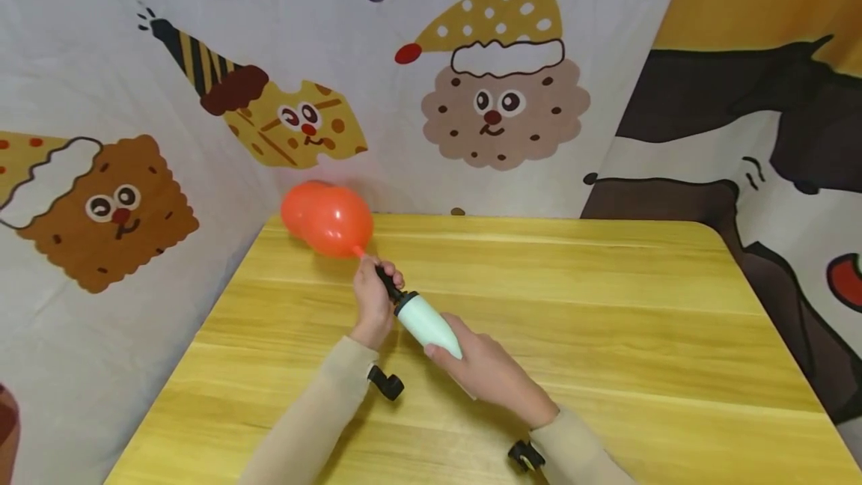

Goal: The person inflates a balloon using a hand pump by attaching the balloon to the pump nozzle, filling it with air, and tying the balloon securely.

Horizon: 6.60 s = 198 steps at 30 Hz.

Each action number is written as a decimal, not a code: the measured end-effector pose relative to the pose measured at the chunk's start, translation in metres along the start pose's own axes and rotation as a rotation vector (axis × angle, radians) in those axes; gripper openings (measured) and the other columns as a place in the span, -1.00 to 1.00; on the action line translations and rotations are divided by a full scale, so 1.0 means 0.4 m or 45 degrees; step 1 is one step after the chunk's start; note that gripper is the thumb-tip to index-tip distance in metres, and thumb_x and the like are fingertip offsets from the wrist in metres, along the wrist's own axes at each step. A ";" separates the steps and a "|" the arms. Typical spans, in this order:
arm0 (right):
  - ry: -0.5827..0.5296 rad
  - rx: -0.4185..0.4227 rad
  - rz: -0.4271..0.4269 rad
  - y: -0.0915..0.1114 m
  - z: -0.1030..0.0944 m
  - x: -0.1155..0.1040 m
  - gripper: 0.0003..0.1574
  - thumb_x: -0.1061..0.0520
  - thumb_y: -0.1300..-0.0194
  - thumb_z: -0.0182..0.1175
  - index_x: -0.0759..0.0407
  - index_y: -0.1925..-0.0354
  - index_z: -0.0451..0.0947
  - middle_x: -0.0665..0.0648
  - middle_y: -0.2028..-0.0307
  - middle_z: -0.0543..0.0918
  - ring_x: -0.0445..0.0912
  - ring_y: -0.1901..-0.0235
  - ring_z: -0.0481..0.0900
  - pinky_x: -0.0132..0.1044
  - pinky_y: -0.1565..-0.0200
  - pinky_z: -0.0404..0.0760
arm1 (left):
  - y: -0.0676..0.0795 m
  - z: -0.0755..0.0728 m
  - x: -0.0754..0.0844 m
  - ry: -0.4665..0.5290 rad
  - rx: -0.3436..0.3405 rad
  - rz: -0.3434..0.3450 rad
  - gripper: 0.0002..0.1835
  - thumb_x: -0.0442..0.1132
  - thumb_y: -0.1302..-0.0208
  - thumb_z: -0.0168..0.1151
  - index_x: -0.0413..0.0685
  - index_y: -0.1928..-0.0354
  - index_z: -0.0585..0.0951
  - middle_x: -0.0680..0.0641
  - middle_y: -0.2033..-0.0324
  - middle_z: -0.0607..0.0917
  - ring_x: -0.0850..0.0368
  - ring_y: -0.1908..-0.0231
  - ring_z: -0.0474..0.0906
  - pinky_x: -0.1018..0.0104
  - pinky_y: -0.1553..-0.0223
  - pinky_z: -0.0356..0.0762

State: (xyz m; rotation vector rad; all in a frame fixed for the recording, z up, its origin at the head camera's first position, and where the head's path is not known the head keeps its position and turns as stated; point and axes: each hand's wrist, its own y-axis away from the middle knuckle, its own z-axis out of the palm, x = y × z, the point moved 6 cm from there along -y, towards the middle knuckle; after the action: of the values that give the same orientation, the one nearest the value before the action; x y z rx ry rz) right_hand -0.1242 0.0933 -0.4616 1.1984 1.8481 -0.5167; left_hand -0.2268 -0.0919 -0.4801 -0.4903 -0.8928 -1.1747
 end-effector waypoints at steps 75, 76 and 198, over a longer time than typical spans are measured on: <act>0.080 -0.041 -0.018 0.123 -0.053 0.020 -0.26 -0.22 -0.59 0.08 0.01 -0.54 0.22 0.05 0.09 0.66 -0.21 0.32 0.60 -0.26 0.34 0.61 | -0.035 -0.010 0.094 0.045 0.008 0.144 -0.64 -0.13 -0.73 -0.32 -0.02 0.34 0.30 0.01 0.59 0.49 0.18 0.69 0.45 0.40 0.62 0.48; 0.081 -0.036 -0.006 0.116 -0.049 0.019 -0.26 -0.24 -0.58 0.08 -0.01 -0.54 0.23 0.06 0.07 0.66 -0.19 0.31 0.60 -0.25 0.33 0.61 | -0.031 -0.009 0.085 0.036 0.007 0.136 -0.64 -0.13 -0.73 -0.32 -0.03 0.34 0.30 0.01 0.59 0.49 0.19 0.69 0.45 0.40 0.62 0.48; -0.043 0.030 -0.004 0.015 -0.008 0.008 -0.26 -0.26 -0.60 0.05 0.02 -0.53 0.24 0.12 0.12 0.68 -0.11 0.35 0.63 -0.19 0.40 0.64 | 0.009 0.038 0.026 -0.007 -0.080 0.025 -0.63 -0.07 -0.74 -0.32 -0.03 0.30 0.31 0.02 0.54 0.47 0.21 0.62 0.43 0.42 0.56 0.45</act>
State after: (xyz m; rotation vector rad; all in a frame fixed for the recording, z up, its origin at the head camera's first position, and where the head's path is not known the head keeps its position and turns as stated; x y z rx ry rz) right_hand -0.1208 0.1002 -0.4618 1.1959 1.8202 -0.5581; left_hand -0.2276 -0.0853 -0.4626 -0.5525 -0.8557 -1.1866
